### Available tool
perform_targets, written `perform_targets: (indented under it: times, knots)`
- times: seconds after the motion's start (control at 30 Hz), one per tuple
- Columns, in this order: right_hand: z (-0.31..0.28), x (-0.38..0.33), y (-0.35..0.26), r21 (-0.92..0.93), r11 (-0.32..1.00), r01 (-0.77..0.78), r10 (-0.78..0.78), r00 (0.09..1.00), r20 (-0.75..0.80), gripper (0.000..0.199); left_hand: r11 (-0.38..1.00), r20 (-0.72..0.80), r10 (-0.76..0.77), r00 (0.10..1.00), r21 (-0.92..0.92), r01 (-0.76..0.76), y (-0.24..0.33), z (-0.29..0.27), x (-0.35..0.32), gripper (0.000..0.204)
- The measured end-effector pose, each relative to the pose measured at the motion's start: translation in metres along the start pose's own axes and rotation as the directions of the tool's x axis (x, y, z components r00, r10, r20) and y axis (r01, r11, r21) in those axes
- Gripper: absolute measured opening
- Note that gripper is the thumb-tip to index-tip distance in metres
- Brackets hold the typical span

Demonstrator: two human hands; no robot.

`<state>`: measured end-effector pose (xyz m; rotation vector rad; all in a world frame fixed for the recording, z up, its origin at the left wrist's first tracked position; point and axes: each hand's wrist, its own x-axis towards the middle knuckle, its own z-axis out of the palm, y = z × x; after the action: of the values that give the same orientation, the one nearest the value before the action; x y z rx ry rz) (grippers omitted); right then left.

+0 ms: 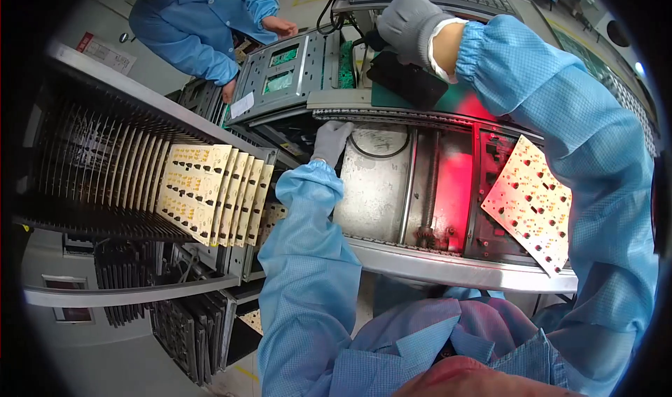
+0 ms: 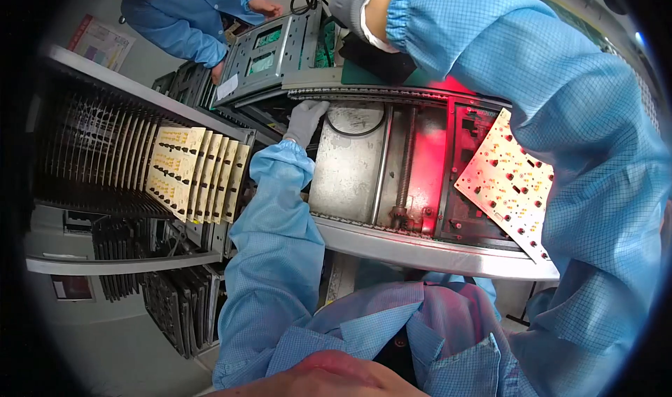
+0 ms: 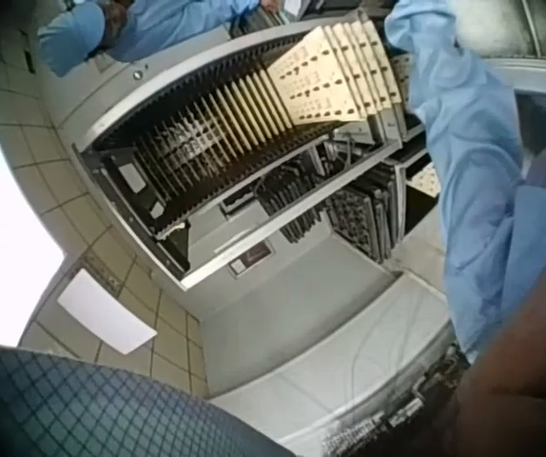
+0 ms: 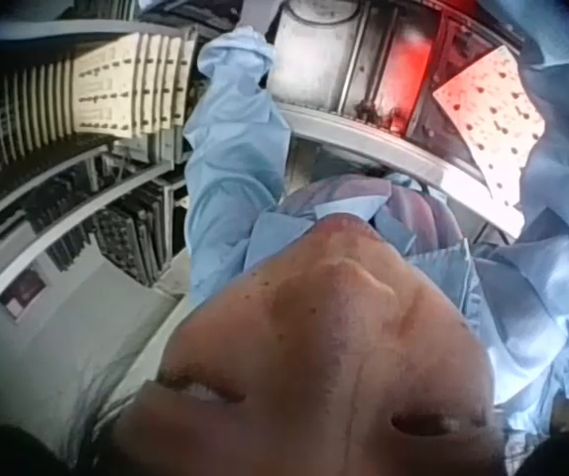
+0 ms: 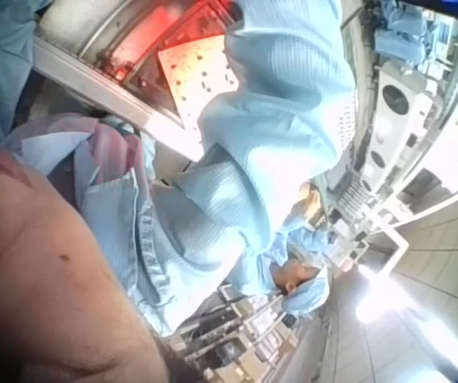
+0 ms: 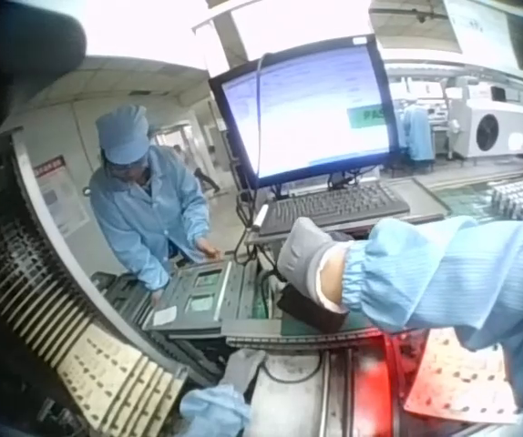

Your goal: The recorder is testing printed circuit boards (PCBs) by placing them into a testing fixture on an electronics assembly line and verifying the results on a monitor.

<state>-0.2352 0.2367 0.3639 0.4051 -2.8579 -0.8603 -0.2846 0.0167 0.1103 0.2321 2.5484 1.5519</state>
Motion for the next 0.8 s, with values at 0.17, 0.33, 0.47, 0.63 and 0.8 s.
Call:
perform_targets:
  times: [0.17, 0.33, 0.47, 0.63, 0.8]
  knots:
    - [0.024, -0.007, 0.021, 0.095, 0.993, 0.066, -0.060, 0.996, -0.064, 0.032, 0.996, 0.076, -0.021, 0.997, -0.085, 0.027, 0.022, 0.004, -0.008, 0.039]
    - [0.024, -0.022, 0.043, 0.172, 0.976, 0.133, -0.079, 0.954, -0.290, 0.037, 0.974, 0.286, 0.125, 0.950, 0.148, -0.172, 0.000, 0.000, 0.003, 0.047]
    - [0.020, -0.032, 0.054, 0.295, 0.955, 0.030, -0.005, 0.996, -0.084, 0.038, 0.954, 0.142, 0.020, 0.990, 0.294, -0.061, -0.010, 0.018, 0.010, 0.042]
    - [0.027, -0.040, 0.062, 0.356, 0.933, -0.058, 0.059, 0.998, 0.009, 0.044, 0.926, 0.212, 0.053, 0.976, 0.354, -0.127, 0.003, 0.025, 0.006, 0.059]
    - [-0.001, -0.027, 0.038, 0.464, 0.882, 0.079, -0.094, 0.996, 0.010, 0.048, 0.778, 0.052, -0.051, 0.997, 0.628, 0.007, -0.033, 0.009, 0.011, 0.051]
